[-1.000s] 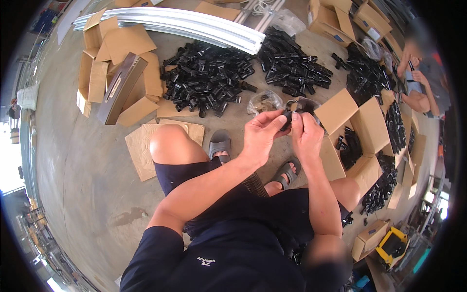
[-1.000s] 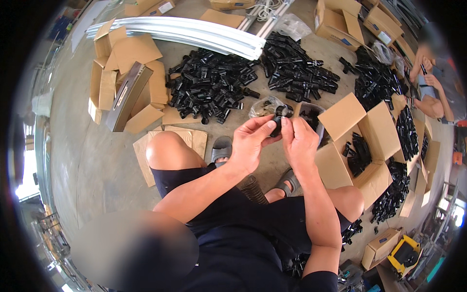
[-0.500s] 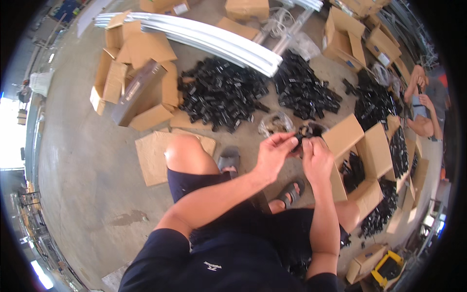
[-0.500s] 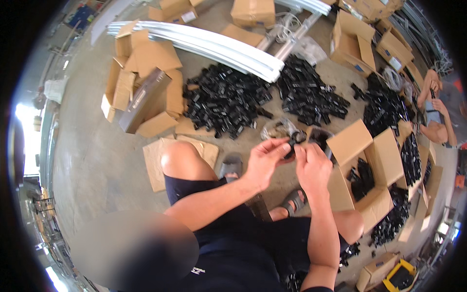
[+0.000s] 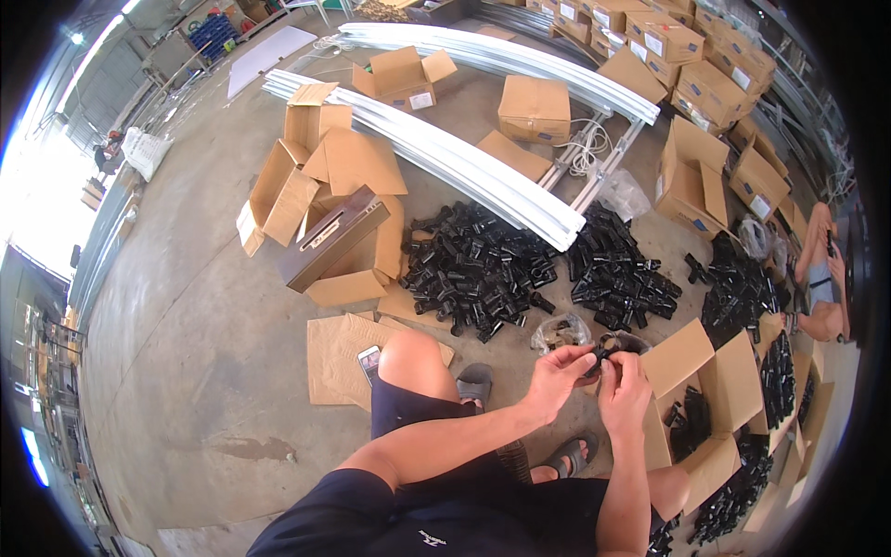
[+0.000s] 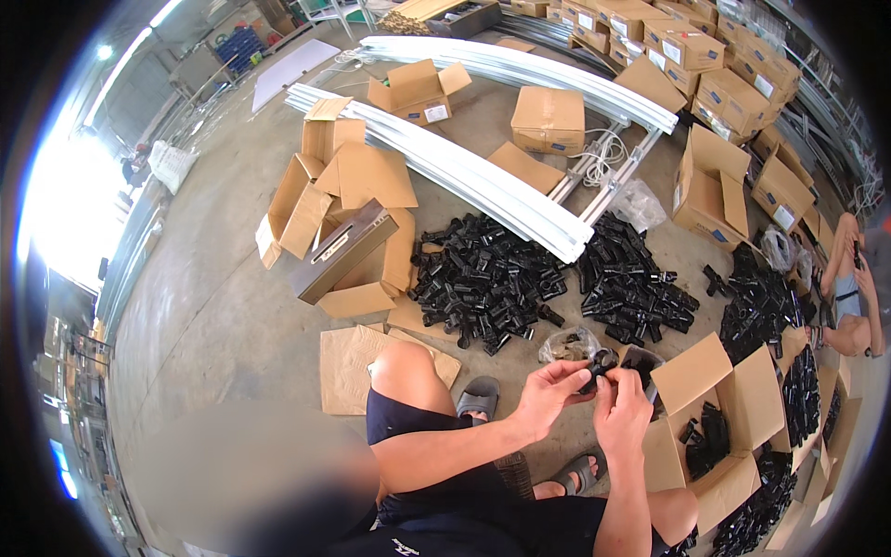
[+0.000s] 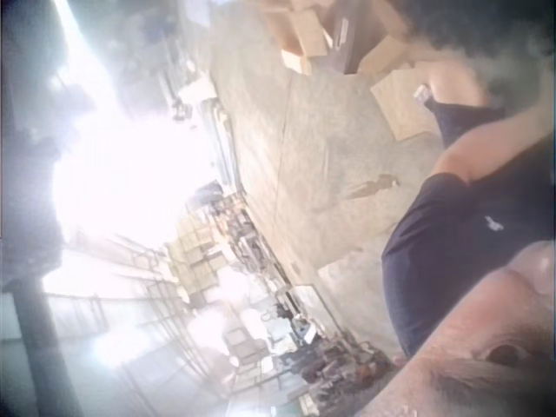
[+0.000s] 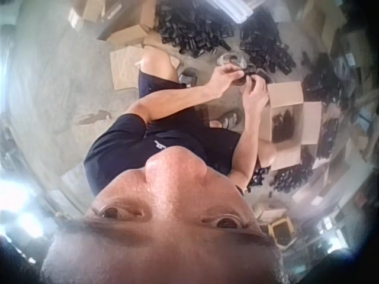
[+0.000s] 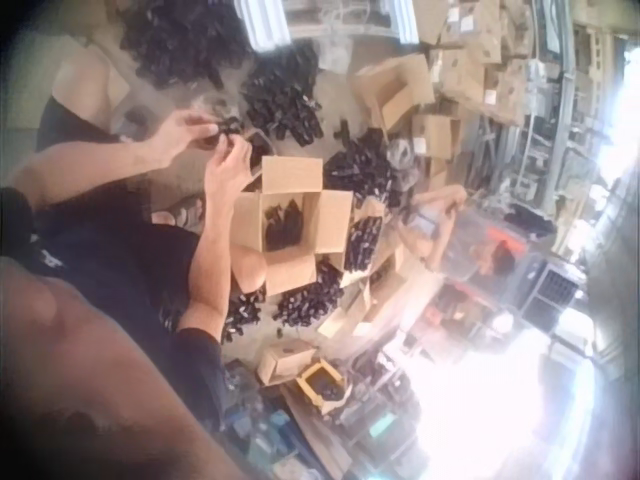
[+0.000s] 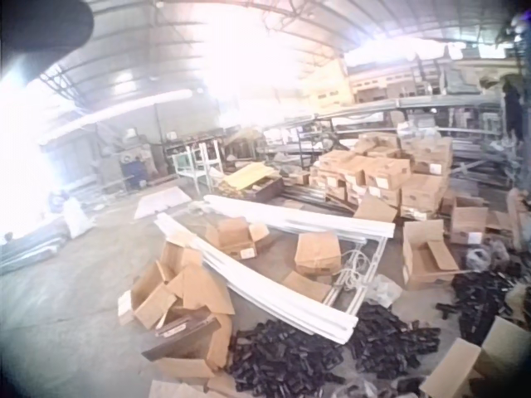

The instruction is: The person picks up small black plastic bracket components from cardboard boxes on the floor, holds them with both hands to pick off small pieces of debris, and places the cleaned parts into a different cardboard box.

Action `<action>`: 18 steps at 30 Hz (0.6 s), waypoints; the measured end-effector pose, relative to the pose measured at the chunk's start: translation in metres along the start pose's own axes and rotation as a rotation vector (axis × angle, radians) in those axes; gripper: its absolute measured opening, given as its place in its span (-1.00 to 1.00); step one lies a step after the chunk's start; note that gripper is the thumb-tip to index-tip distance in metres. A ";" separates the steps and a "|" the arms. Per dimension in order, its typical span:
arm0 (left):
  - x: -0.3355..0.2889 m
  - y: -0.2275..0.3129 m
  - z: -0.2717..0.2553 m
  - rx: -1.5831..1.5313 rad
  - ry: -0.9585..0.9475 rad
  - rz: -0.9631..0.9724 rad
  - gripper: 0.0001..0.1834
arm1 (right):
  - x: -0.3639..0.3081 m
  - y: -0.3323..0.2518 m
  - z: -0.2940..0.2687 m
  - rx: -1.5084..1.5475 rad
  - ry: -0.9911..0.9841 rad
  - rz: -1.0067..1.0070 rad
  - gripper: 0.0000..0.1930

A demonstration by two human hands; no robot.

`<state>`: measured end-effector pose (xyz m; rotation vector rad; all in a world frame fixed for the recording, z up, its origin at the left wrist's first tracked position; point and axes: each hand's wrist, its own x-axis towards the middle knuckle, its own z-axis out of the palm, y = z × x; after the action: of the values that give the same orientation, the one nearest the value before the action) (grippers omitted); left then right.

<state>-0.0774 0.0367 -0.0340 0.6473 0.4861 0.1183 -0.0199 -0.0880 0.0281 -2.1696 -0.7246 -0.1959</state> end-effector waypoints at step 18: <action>-0.007 -0.003 0.000 -0.034 -0.002 -0.020 -0.76 | -0.003 0.005 0.003 -0.137 -0.029 -0.079 -0.87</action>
<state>-0.0836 0.0326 -0.0329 0.6091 0.4873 0.1071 -0.0193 -0.0895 0.0215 -2.2793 -0.8354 -0.2617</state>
